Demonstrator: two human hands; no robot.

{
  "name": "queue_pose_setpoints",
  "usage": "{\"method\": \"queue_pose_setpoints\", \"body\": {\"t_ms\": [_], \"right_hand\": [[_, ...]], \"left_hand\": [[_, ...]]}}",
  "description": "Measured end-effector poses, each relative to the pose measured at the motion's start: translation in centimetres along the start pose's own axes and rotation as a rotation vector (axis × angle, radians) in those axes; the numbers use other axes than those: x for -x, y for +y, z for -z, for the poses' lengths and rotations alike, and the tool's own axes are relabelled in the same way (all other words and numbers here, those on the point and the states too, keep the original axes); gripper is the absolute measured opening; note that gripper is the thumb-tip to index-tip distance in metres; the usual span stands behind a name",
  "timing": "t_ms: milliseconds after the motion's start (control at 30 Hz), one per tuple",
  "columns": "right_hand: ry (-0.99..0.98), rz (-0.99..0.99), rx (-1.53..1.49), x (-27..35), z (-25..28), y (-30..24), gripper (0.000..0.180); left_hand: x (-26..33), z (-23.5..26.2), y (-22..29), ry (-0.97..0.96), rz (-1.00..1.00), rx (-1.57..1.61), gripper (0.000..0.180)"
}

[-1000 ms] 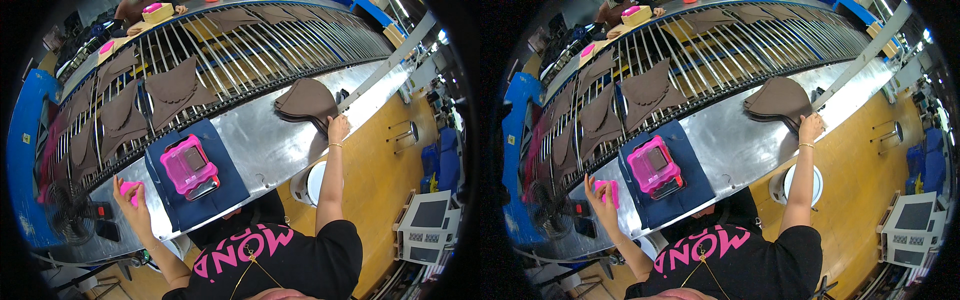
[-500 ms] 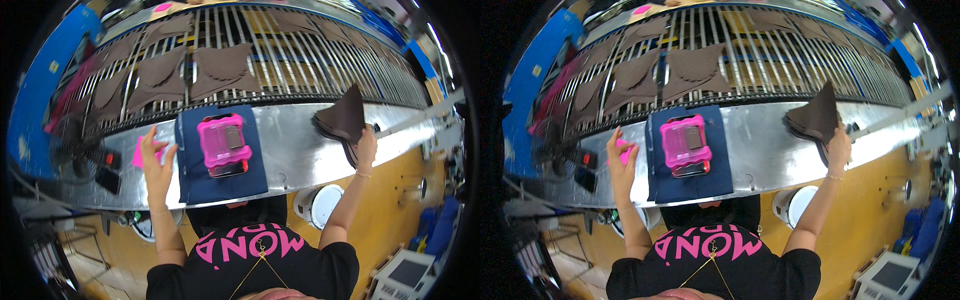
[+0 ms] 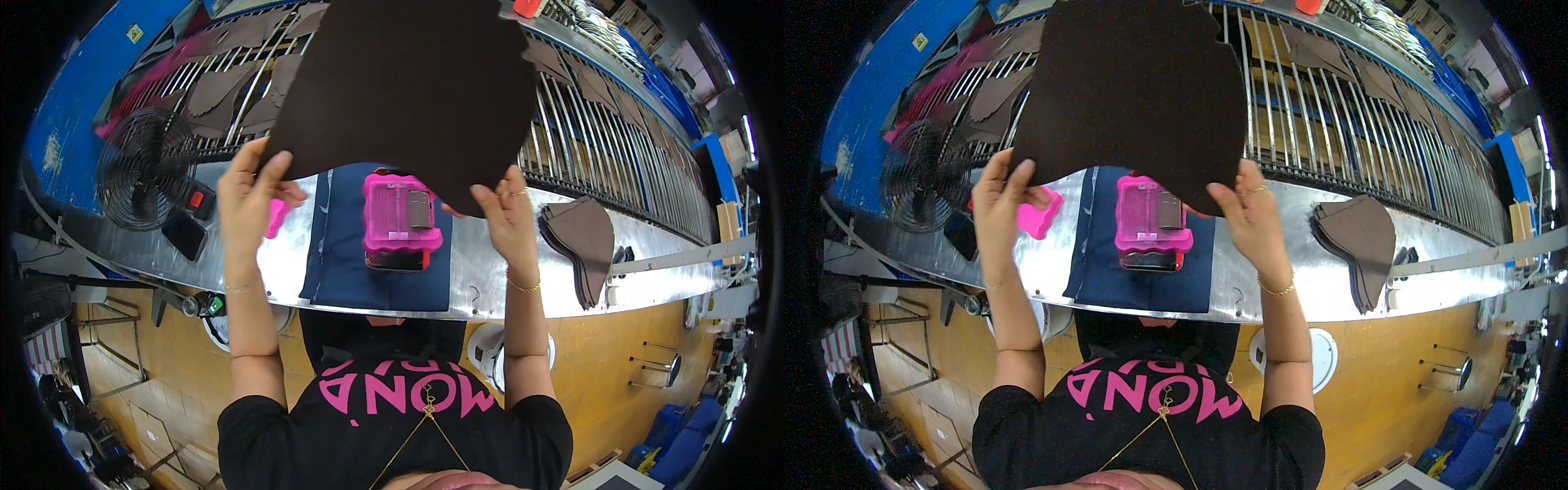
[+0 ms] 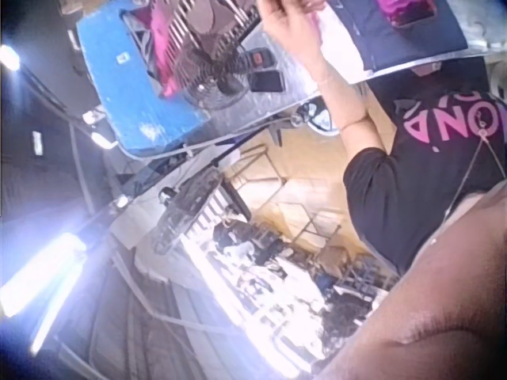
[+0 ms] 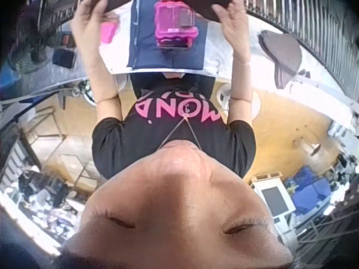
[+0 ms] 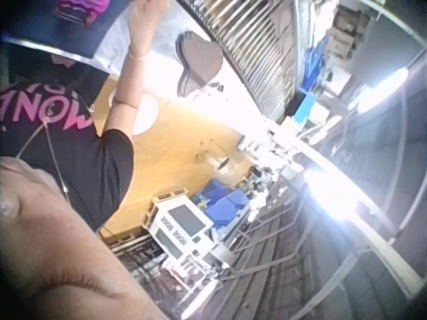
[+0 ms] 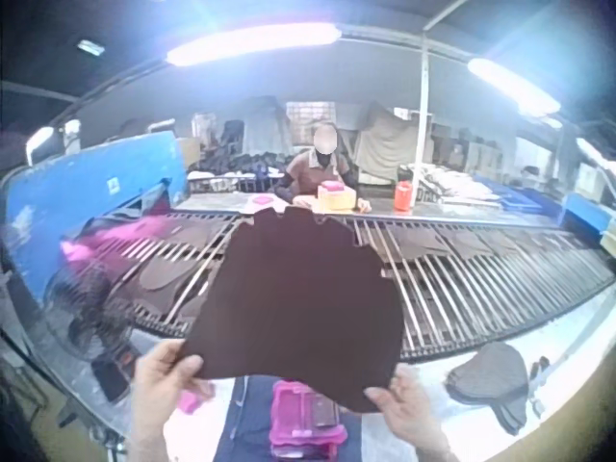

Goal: The person picks up brown fabric pieces from a conveyor belt and places them onto a stack on the table. They briefly walk away to retrieve more pieces from a nearby table and return to continue stacking them.

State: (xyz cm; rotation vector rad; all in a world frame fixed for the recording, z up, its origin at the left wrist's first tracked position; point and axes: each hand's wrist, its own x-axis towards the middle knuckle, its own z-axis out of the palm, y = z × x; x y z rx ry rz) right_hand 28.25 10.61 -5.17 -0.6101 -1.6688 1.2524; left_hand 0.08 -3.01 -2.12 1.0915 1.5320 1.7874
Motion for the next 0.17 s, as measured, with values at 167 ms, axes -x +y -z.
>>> {"method": "queue_pose_setpoints", "body": {"t_ms": [167], "right_hand": [[-0.330,0.061,0.351,-0.8,-1.7,4.4,0.027]], "left_hand": [[1.1,5.4,0.7,0.104,-0.111,-0.307,0.022]]}}
